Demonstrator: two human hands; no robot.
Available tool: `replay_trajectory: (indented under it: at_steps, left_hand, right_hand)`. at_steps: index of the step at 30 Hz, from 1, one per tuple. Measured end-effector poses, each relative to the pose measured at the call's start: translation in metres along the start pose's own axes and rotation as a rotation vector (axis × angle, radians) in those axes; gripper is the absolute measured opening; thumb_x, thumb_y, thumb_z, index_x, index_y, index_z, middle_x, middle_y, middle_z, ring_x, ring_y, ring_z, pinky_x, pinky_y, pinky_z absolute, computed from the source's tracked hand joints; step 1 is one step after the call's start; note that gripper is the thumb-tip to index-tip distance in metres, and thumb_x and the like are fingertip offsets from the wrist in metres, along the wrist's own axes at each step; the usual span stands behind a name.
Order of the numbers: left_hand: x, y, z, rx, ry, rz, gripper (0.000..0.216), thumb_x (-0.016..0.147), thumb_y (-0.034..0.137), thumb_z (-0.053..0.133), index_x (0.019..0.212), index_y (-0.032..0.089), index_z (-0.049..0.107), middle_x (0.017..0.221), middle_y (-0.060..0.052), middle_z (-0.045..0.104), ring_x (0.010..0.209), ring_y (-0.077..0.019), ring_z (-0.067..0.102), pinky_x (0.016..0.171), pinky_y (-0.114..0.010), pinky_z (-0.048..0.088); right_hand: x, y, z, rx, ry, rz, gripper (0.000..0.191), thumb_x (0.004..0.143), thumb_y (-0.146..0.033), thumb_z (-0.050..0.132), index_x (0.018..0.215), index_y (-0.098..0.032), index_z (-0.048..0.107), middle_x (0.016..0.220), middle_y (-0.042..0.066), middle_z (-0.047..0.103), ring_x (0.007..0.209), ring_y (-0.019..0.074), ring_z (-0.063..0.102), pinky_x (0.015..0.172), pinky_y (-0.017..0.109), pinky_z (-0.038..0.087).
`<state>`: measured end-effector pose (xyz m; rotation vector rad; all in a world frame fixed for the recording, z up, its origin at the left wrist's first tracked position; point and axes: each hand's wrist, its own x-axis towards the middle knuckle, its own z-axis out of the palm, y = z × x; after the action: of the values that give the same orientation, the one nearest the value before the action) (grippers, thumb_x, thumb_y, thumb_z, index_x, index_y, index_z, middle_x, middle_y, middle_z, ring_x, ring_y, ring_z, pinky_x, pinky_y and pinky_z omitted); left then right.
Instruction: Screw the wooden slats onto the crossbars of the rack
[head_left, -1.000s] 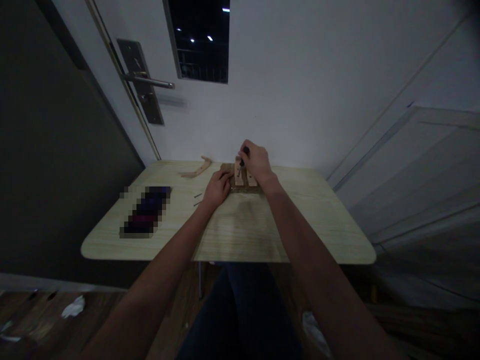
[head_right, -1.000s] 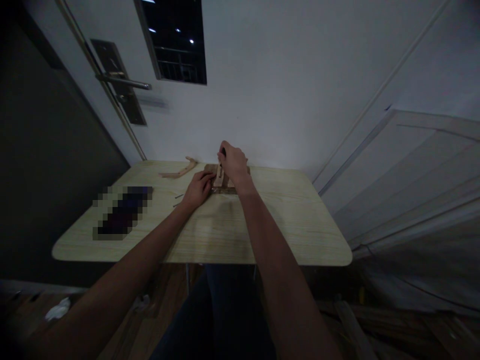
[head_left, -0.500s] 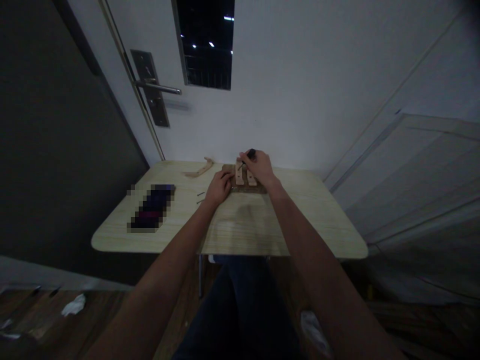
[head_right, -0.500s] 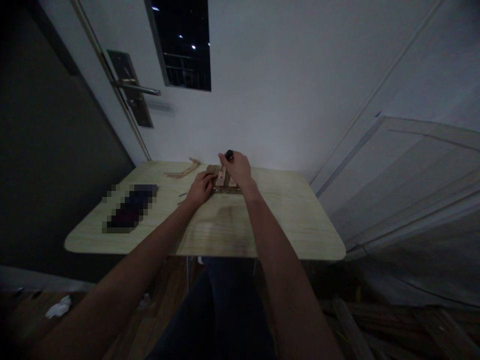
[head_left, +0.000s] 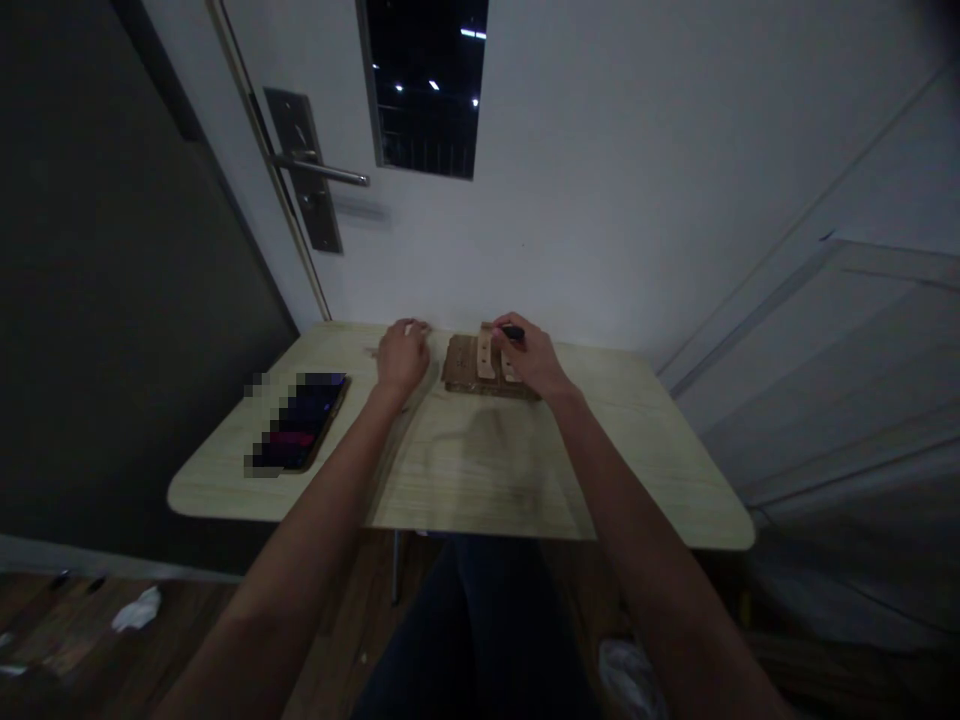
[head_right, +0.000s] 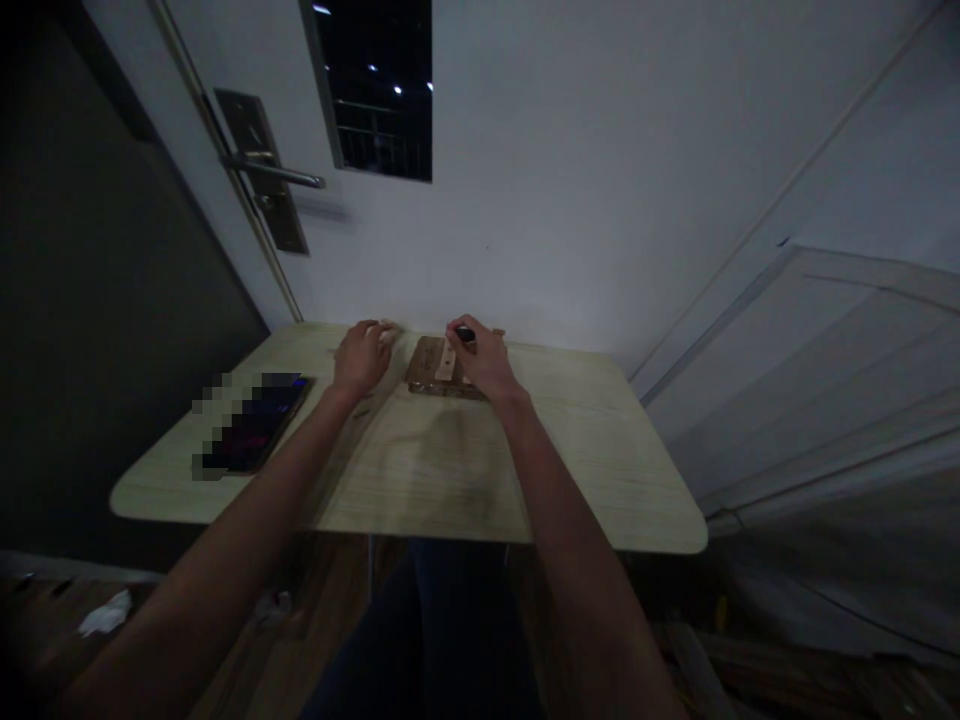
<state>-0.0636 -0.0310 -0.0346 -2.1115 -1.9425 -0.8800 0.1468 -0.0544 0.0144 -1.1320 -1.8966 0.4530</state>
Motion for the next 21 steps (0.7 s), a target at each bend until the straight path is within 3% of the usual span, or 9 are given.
replay_trajectory:
  at_steps: [2, 5, 9, 11, 16, 18, 21]
  left_hand:
    - [0.007, -0.005, -0.013, 0.215, -0.140, -0.086, 0.030, 0.087, 0.024, 0.045, 0.110, 0.012, 0.061, 0.114, -0.017, 0.059, 0.110, -0.0297, 0.053, 0.100, -0.047, 0.036]
    - [0.021, -0.011, -0.020, 0.258, -0.204, -0.145, 0.031, 0.085, 0.025, 0.049, 0.108, 0.007, 0.061, 0.110, -0.022, 0.060, 0.110, -0.0354, 0.053, 0.096, -0.054, 0.034]
    - [0.040, -0.017, -0.009, 0.245, -0.387, -0.254, 0.038, 0.085, 0.037, 0.051, 0.095, 0.003, 0.064, 0.099, -0.026, 0.064, 0.098, -0.0379, 0.060, 0.080, -0.052, 0.045]
    - [0.046, -0.021, 0.000, 0.237, -0.457, -0.276, 0.031, 0.084, 0.033, 0.053, 0.091, 0.005, 0.064, 0.098, -0.024, 0.066, 0.094, -0.0345, 0.062, 0.076, -0.047, 0.047]
    - [0.051, -0.021, 0.010, 0.247, -0.484, -0.285, 0.027, 0.088, 0.026, 0.044, 0.093, 0.010, 0.065, 0.097, -0.021, 0.066, 0.093, -0.0288, 0.063, 0.076, -0.040, 0.049]
    - [0.053, -0.013, 0.005, 0.230, -0.474, -0.286, 0.027, 0.086, 0.028, 0.046, 0.092, 0.010, 0.066, 0.095, -0.020, 0.067, 0.093, -0.0300, 0.064, 0.076, -0.039, 0.049]
    - [0.057, 0.005, -0.007, 0.128, -0.376, -0.176, 0.028, 0.083, 0.031, 0.051, 0.090, 0.009, 0.067, 0.089, -0.019, 0.067, 0.088, -0.0285, 0.064, 0.076, -0.037, 0.049]
  right_hand:
    - [0.006, 0.004, 0.000, -0.017, -0.049, 0.004, 0.025, 0.087, -0.044, 0.047, 0.089, -0.022, 0.059, 0.078, 0.000, 0.064, 0.070, 0.0130, 0.057, 0.068, 0.026, 0.043]
    - [0.016, 0.012, 0.002, 0.000, -0.102, 0.007, 0.026, 0.088, -0.044, 0.045, 0.090, -0.022, 0.060, 0.084, 0.001, 0.066, 0.074, 0.0141, 0.059, 0.072, 0.028, 0.044]
    - [0.025, 0.022, 0.006, -0.028, -0.155, -0.020, 0.023, 0.088, -0.041, 0.047, 0.089, -0.022, 0.061, 0.082, 0.002, 0.066, 0.074, 0.0146, 0.059, 0.072, 0.028, 0.045]
    - [0.027, 0.024, 0.007, -0.050, -0.179, -0.014, 0.022, 0.088, -0.040, 0.047, 0.088, -0.022, 0.060, 0.078, 0.001, 0.064, 0.072, 0.0143, 0.058, 0.070, 0.027, 0.044]
    - [0.026, 0.024, 0.004, -0.027, -0.172, -0.002, 0.020, 0.088, -0.038, 0.048, 0.087, -0.022, 0.060, 0.077, -0.001, 0.063, 0.069, 0.0120, 0.056, 0.067, 0.025, 0.043]
    - [0.027, 0.024, 0.001, -0.005, -0.157, 0.005, 0.021, 0.087, -0.038, 0.048, 0.088, -0.022, 0.061, 0.079, -0.001, 0.064, 0.068, 0.0115, 0.055, 0.068, 0.025, 0.043]
    - [0.032, 0.022, -0.002, 0.026, -0.156, 0.004, 0.022, 0.087, -0.039, 0.048, 0.091, -0.022, 0.061, 0.081, 0.000, 0.064, 0.070, 0.0122, 0.057, 0.068, 0.026, 0.044]
